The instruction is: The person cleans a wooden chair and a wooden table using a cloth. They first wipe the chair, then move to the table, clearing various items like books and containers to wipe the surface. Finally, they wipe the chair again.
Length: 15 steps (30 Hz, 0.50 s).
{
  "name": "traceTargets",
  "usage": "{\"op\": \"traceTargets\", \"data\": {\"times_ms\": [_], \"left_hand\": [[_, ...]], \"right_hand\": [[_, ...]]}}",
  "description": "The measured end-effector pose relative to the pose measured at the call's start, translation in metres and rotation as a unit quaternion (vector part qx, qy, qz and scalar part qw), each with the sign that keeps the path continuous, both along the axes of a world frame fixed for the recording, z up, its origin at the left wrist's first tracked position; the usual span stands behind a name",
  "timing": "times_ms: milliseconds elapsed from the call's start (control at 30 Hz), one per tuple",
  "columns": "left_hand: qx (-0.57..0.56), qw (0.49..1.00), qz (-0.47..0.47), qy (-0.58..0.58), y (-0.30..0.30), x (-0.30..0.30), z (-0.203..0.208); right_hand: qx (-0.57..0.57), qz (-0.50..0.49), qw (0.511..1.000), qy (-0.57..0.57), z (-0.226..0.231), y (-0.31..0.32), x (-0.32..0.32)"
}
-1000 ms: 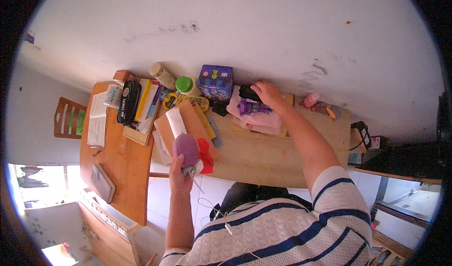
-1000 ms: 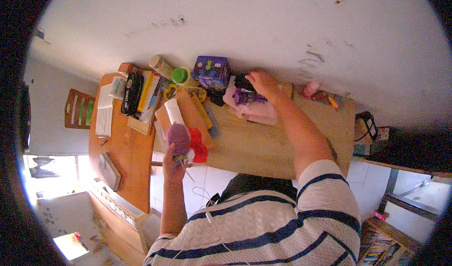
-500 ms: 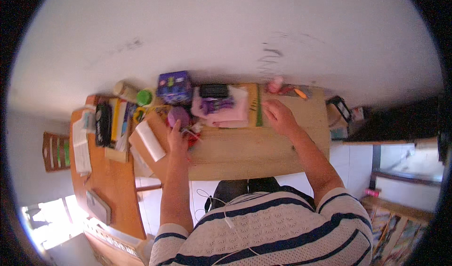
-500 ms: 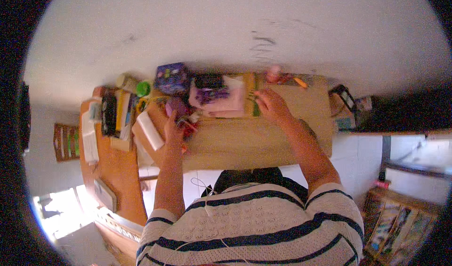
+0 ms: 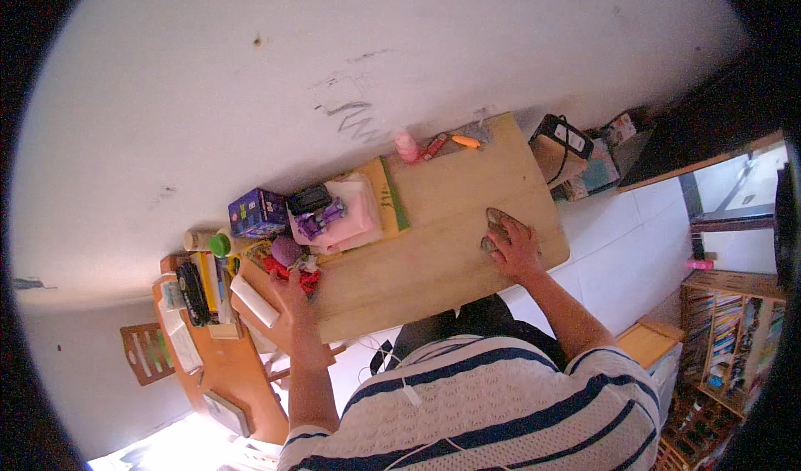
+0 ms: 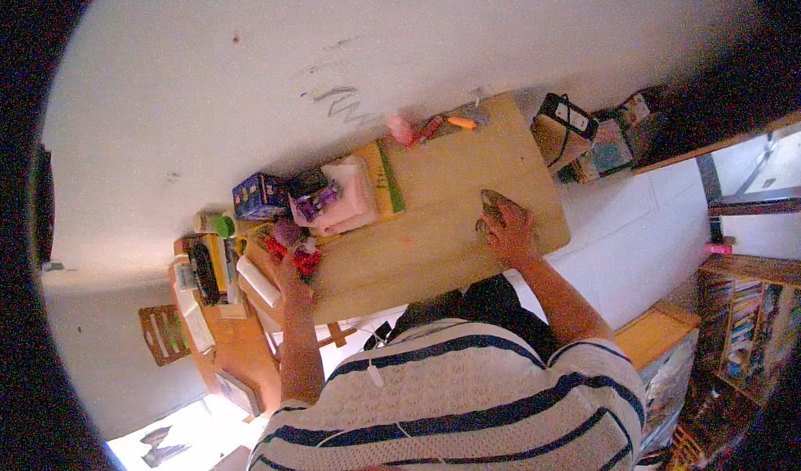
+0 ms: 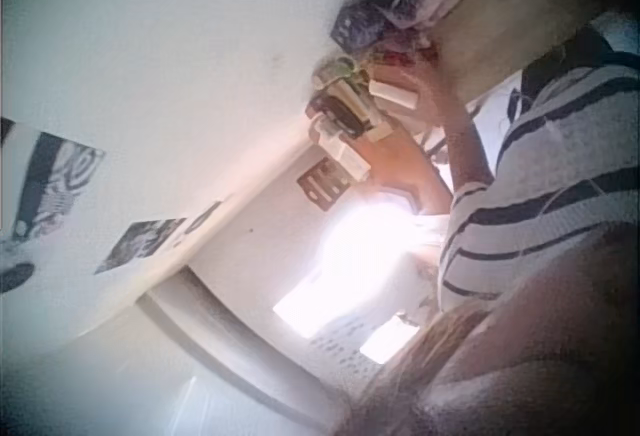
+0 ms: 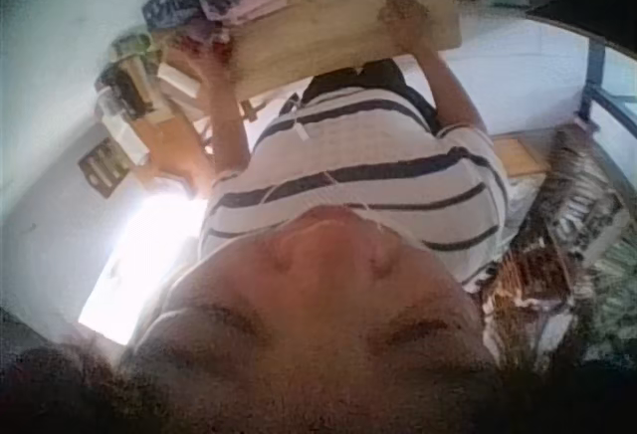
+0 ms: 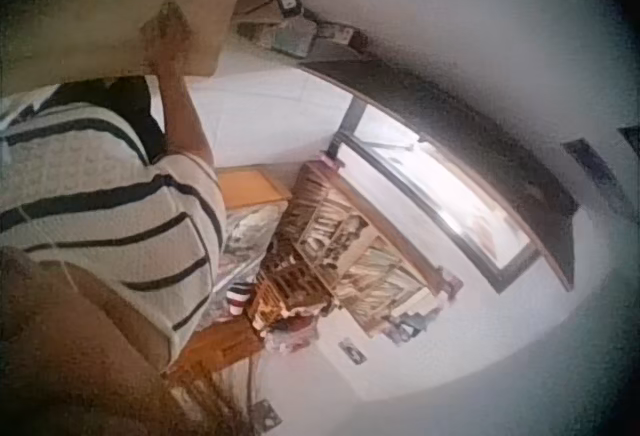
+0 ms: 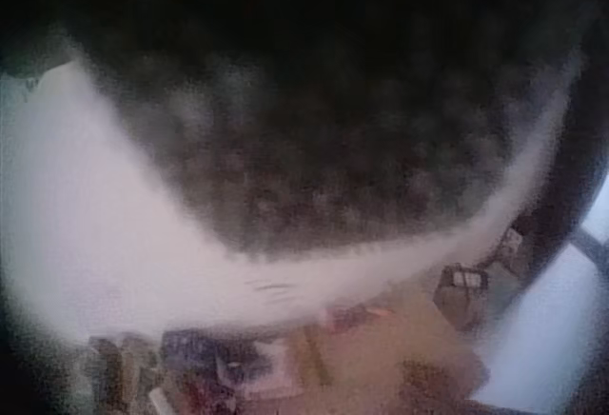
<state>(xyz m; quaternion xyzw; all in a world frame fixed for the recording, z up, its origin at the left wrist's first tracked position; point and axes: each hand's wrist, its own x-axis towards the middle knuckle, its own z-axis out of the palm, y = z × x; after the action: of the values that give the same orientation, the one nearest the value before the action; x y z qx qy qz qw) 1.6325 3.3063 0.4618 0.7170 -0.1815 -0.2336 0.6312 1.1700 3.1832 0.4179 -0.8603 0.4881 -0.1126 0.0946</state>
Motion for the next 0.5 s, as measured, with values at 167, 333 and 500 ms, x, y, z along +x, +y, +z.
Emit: {"op": "traceTargets", "data": {"times_ms": [167,333,500], "left_hand": [[0.119,0.973,-0.068,-0.184,-0.033,-0.069,0.019],[0.120,0.945,-0.279,-0.119,-0.099,-0.145,0.027],[0.145,0.927,-0.239,-0.251,-0.173,-0.139,-0.037]], "right_hand": [[-0.027,0.007,0.985,-0.168,-0.001,-0.066,0.013],[-0.091,0.019,0.960,-0.263,0.006,-0.168,0.073],[-0.001,0.060,0.994,-0.093,0.037,-0.200,0.126]]}}
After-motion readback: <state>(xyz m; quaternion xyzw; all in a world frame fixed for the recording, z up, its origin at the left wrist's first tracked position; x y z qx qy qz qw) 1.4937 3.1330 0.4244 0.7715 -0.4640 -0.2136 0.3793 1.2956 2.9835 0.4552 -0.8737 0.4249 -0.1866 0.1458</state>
